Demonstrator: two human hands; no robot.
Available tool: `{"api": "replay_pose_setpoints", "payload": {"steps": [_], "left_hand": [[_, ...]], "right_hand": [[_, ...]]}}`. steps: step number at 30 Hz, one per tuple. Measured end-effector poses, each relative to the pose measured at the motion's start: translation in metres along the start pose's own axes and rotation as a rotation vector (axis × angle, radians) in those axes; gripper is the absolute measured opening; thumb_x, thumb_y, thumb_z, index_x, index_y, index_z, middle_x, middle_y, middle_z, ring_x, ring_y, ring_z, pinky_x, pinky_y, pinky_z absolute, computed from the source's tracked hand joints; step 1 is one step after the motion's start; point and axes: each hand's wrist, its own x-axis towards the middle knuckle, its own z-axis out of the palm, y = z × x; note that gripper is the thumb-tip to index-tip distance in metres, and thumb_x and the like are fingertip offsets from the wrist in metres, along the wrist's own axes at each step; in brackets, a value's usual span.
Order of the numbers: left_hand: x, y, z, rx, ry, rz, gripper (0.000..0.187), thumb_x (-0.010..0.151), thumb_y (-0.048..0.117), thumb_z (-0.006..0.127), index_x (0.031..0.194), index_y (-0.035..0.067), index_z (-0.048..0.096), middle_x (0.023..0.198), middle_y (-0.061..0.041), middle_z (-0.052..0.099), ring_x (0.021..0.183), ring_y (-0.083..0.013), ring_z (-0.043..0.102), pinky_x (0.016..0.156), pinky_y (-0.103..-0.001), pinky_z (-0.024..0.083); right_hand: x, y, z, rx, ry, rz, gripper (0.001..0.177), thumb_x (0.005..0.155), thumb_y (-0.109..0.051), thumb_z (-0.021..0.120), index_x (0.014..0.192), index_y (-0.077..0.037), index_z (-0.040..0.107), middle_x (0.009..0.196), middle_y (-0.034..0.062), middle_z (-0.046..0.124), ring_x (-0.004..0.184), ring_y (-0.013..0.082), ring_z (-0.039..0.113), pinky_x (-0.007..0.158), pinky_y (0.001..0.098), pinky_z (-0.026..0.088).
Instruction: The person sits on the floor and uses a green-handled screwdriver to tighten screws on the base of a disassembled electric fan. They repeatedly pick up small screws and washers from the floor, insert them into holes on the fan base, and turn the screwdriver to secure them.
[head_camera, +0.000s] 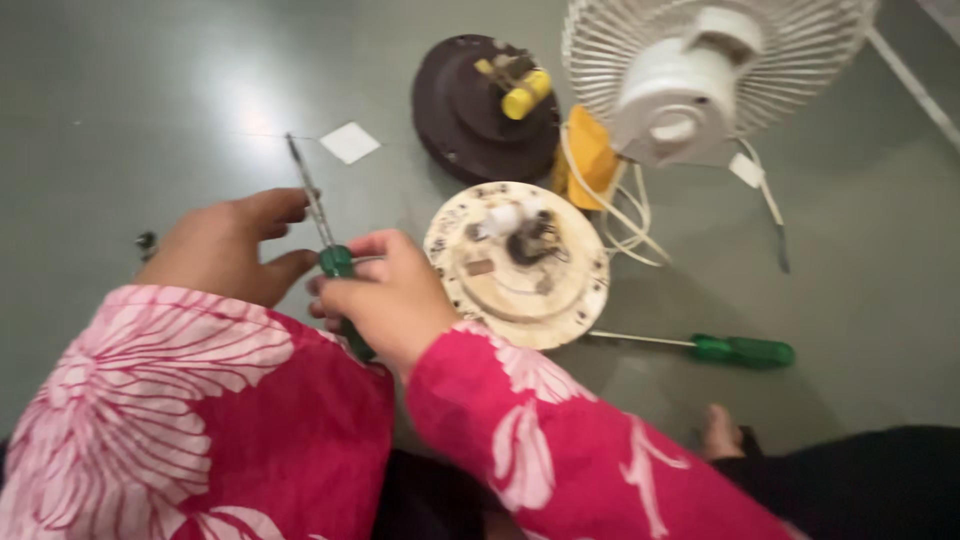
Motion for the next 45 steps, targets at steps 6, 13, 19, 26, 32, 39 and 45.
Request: {"api": "replay_pose_setpoints", "payload": {"steps": [6, 13, 19, 26, 32, 39, 45], "left_hand": [[-0.018, -0.090, -0.042, 0.046, -0.093, -0.418, 0.047, 0.089, 0.031, 0.080, 0.135, 0.027, 0.071, 0.117, -0.007, 0.079, 0.108, -0.0228, 0.075, 0.092, -0.038, 0.058], [-0.037, -0.156, -0.041, -0.070, -0.097, -0.780, 0.047, 0.082, 0.029, 0.083, 0.128, 0.022, 0.078, 0.115, -0.010, 0.080, 0.103, -0.0244, 0.077, 0.096, -0.039, 0.058], [-0.030, -0.167, -0.034, 0.005, -0.186, -0.876, 0.045, 0.080, 0.036, 0.085, 0.122, 0.020, 0.080, 0.112, -0.011, 0.082, 0.108, -0.0237, 0.076, 0.102, -0.038, 0.055], [-0.005, -0.170, -0.018, 0.090, -0.050, -0.613, 0.046, 0.076, 0.039, 0.087, 0.113, 0.015, 0.078, 0.105, -0.008, 0.080, 0.097, -0.0224, 0.077, 0.087, -0.038, 0.058], [-0.004, -0.174, -0.015, 0.071, 0.032, -0.555, 0.028, 0.078, 0.032, 0.086, 0.099, 0.013, 0.083, 0.090, -0.007, 0.081, 0.084, -0.0198, 0.077, 0.080, -0.035, 0.059], [-0.006, -0.173, -0.012, 0.067, 0.063, -0.531, 0.023, 0.081, 0.028, 0.085, 0.096, 0.012, 0.082, 0.089, -0.006, 0.080, 0.083, -0.0195, 0.077, 0.078, -0.035, 0.058], [-0.005, -0.173, -0.015, 0.137, 0.093, -0.448, 0.033, 0.078, 0.022, 0.086, 0.104, 0.006, 0.076, 0.092, -0.008, 0.079, 0.088, -0.0217, 0.077, 0.081, -0.036, 0.058]], "right_hand": [[0.049, 0.015, 0.064, -0.242, -0.061, 0.015, 0.021, 0.080, -0.014, 0.077, 0.094, 0.001, 0.073, 0.071, 0.0049, 0.062, 0.055, 0.0121, 0.053, 0.047, 0.0293, 0.041], [0.097, 0.036, 0.081, -0.482, 0.002, -0.106, 0.016, 0.079, -0.019, 0.080, 0.090, -0.008, 0.080, 0.067, 0.0014, 0.066, 0.053, 0.0107, 0.058, 0.048, 0.0290, 0.046], [0.118, 0.046, 0.077, -0.789, 0.103, -0.283, 0.021, 0.076, -0.018, 0.082, 0.096, -0.013, 0.082, 0.077, 0.0023, 0.077, 0.070, 0.0136, 0.072, 0.068, 0.0311, 0.057], [0.131, 0.059, 0.080, -0.998, 0.099, -0.438, 0.027, 0.075, -0.022, 0.084, 0.101, -0.015, 0.080, 0.093, 0.0151, 0.074, 0.084, 0.0311, 0.072, 0.074, 0.0389, 0.055], [0.136, 0.068, 0.085, -1.052, 0.125, -0.506, 0.021, 0.076, -0.023, 0.083, 0.096, -0.015, 0.080, 0.099, 0.0148, 0.072, 0.091, 0.0343, 0.069, 0.078, 0.0423, 0.053], [0.132, 0.067, 0.087, -1.031, 0.118, -0.571, 0.016, 0.079, -0.021, 0.080, 0.094, -0.015, 0.079, 0.097, 0.0138, 0.072, 0.090, 0.0345, 0.069, 0.076, 0.0434, 0.052], [0.131, 0.068, 0.085, -1.052, 0.139, -0.532, 0.014, 0.083, -0.018, 0.076, 0.095, -0.013, 0.079, 0.094, 0.0165, 0.073, 0.087, 0.0372, 0.070, 0.073, 0.0450, 0.053]]}}
